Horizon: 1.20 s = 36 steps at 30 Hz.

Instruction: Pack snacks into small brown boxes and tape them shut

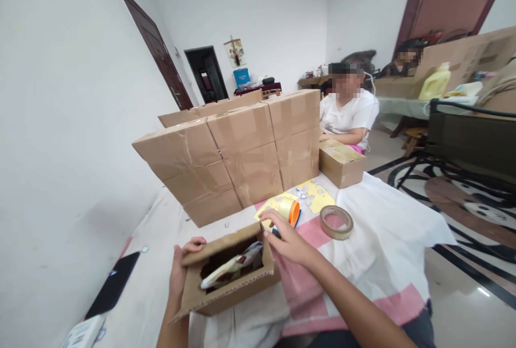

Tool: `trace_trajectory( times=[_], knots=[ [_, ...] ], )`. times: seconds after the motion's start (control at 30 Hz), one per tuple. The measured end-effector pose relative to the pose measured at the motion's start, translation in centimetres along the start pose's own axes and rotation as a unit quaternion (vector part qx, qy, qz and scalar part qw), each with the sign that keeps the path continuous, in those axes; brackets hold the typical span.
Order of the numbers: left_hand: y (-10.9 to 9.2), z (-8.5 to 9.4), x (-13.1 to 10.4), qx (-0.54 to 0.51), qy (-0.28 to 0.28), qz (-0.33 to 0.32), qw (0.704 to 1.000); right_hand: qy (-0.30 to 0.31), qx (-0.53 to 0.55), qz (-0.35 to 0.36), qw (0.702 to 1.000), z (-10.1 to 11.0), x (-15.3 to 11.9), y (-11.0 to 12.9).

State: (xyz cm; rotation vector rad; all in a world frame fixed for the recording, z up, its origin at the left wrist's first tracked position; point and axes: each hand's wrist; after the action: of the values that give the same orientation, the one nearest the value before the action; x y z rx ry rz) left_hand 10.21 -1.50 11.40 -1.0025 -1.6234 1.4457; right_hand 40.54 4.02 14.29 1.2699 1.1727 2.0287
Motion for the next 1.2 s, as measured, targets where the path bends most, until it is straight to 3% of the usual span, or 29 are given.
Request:
trace_trajectory(
  times=[0.1, 0.2, 0.3, 0.37, 0.5, 0.57, 0.63, 0.7, 0.77, 0.83, 0.9, 1.0, 1.13, 1.2],
  knots=[
    [0.3, -0.9, -0.5, -0.02, 0.034, -0.032, 0.999, 0.111, 0.053, -0.022, 0.992, 1.7, -0.8, -0.6],
    [0.2, -1.6, -0.3, 0.044, 0.02, -0.025, 0.999, 0.218, 0.073, -0.051, 0.972, 4.1, -1.4, -0.1],
    [0.3, -2.4, -0.1, 0.071, 0.006, -0.013, 0.997, 0.249, 0.067, -0.069, 0.964, 5.0, -2.1, 0.7],
    [0.5, -2.9, 0.0, 0.069, 0.0, -0.011, 0.998, 0.2, 0.05, -0.078, 0.976, 3.8, -2.5, 1.0],
    [0.5, -2.9, -0.4, 0.059, -0.014, -0.013, 0.998, 0.01, 0.04, -0.102, 0.994, -0.4, -2.8, 0.4],
    [0.2, -2.0, -1.3, 0.066, -0.044, -0.072, 0.994, -0.042, 0.062, -0.112, 0.991, -1.8, -2.6, -0.2],
    [-0.1, -1.0, -2.9, 0.133, -0.056, -0.194, 0.97, -0.058, 0.089, -0.121, 0.987, -2.3, -2.3, -0.7],
    [-0.4, -0.2, -4.9, 0.278, 0.01, -0.309, 0.91, -0.071, 0.106, -0.131, 0.983, -2.3, -2.0, -1.0],
    [-0.4, 0.1, -6.8, 0.431, 0.114, -0.355, 0.822, -0.086, 0.116, -0.132, 0.981, -2.3, -1.9, -1.1],
    [-0.4, -0.3, -8.1, 0.514, 0.154, -0.374, 0.756, -0.095, 0.126, -0.123, 0.98, -2.3, -1.8, -1.2],
    [-0.3, -0.9, -8.8, 0.539, 0.141, -0.385, 0.736, -0.109, 0.145, -0.107, 0.978, -2.3, -1.7, -1.4],
    [-0.1, -1.4, -8.7, 0.542, 0.122, -0.372, 0.744, -0.188, 0.151, -0.086, 0.967, -1.4, -1.4, -2.4],
    [0.0, -1.4, -8.2, 0.555, 0.115, -0.401, 0.72, -0.368, -0.009, -0.07, 0.927, 1.6, -0.9, -5.4],
    [-0.1, -1.4, -8.0, 0.564, 0.109, -0.437, 0.693, -0.407, -0.041, -0.104, 0.907, 3.0, -0.6, -7.3]
  ],
)
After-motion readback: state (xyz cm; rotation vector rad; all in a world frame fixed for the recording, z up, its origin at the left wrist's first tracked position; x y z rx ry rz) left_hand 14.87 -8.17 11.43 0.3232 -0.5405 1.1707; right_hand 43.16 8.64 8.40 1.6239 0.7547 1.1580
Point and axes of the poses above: each hand's wrist, its own x-axis towards the middle knuckle, its own z-axis out of the back of the hand, y = z × x, and after that the axes turned 10 degrees about x, right-handed
